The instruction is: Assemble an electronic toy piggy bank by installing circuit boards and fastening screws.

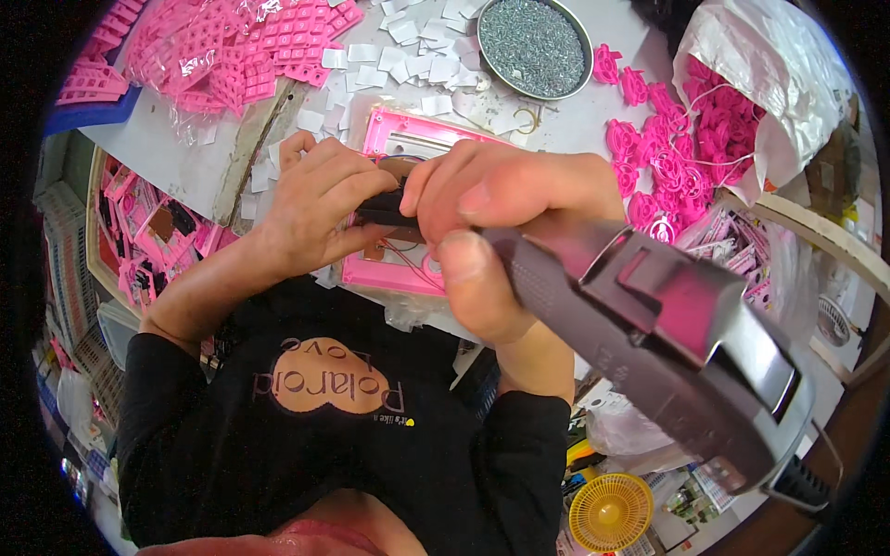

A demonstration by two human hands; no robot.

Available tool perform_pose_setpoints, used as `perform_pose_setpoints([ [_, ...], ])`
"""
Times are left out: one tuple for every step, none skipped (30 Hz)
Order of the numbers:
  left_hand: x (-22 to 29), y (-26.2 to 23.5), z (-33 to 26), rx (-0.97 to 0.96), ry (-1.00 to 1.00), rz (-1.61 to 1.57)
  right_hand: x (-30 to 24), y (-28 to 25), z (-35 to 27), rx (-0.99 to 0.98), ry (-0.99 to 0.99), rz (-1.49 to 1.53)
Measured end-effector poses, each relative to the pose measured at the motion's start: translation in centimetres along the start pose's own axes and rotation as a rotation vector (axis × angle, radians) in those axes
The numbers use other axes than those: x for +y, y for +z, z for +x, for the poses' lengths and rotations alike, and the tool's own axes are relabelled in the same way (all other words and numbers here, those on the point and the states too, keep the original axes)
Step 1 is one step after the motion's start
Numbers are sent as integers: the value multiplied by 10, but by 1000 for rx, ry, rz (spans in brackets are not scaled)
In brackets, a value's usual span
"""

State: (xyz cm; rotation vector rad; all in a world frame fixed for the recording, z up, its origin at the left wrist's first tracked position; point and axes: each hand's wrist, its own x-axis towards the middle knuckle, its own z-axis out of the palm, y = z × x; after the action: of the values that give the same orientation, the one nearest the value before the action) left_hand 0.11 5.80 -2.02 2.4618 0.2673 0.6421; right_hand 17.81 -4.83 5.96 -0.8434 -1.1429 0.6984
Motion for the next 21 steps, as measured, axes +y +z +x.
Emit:
perform_pose_setpoints([
  [0,0,1,4,1,-6,1,0,0,-6,4,0],
  [0,0,1,9,1,-12,2,1,0,-13,8,-1],
  [0,0,1,13,7,-24,2,1,0,-16,10,2],
  [-1,0,1,17,12,-35,2,3,0,-12,16,-3],
  [-1,1,1,21,18,-47,1,4,0,-7,23,-8],
  [-2,1,1,21,15,-50,1,7,0,4,32,-20],
  [-2,1,1,21,13,-52,2,8,0,8,35,-34],
  [-3,1,1,21,11,-54,3,9,0,13,39,-47],
  [-3,1,1,18,10,-56,5,9,-1,9,35,-60],
  [-3,1,1,15,10,-58,7,9,-1,2,28,-73],
  [-4,2,0,11,9,-60,8,9,-1,-6,19,-84],
  [-4,2,0,19,17,-70,8,9,-1,-17,8,-95],
  [-4,3,0,27,25,-81,9,9,0,-21,-4,-109],
  [-5,4,0,34,33,-92,9,10,0,-25,-15,-121],
  [-5,4,0,30,40,-90,10,12,0,-23,-28,-137],
  [-5,4,0,25,47,-88,9,14,0,-39,-37,-155],
  [-5,4,0,19,54,-86,9,15,1,-56,-46,-173],
  [-5,4,1,25,63,-86,8,15,4,-93,-51,-194],
  [-5,4,1,30,72,-86,8,15,5,-127,-49,-226],
  [-5,4,1,35,81,-87,6,14,7,-163,-50,-259],
  [-5,4,1,31,79,-89,6,12,8,-197,-45,-298],
])
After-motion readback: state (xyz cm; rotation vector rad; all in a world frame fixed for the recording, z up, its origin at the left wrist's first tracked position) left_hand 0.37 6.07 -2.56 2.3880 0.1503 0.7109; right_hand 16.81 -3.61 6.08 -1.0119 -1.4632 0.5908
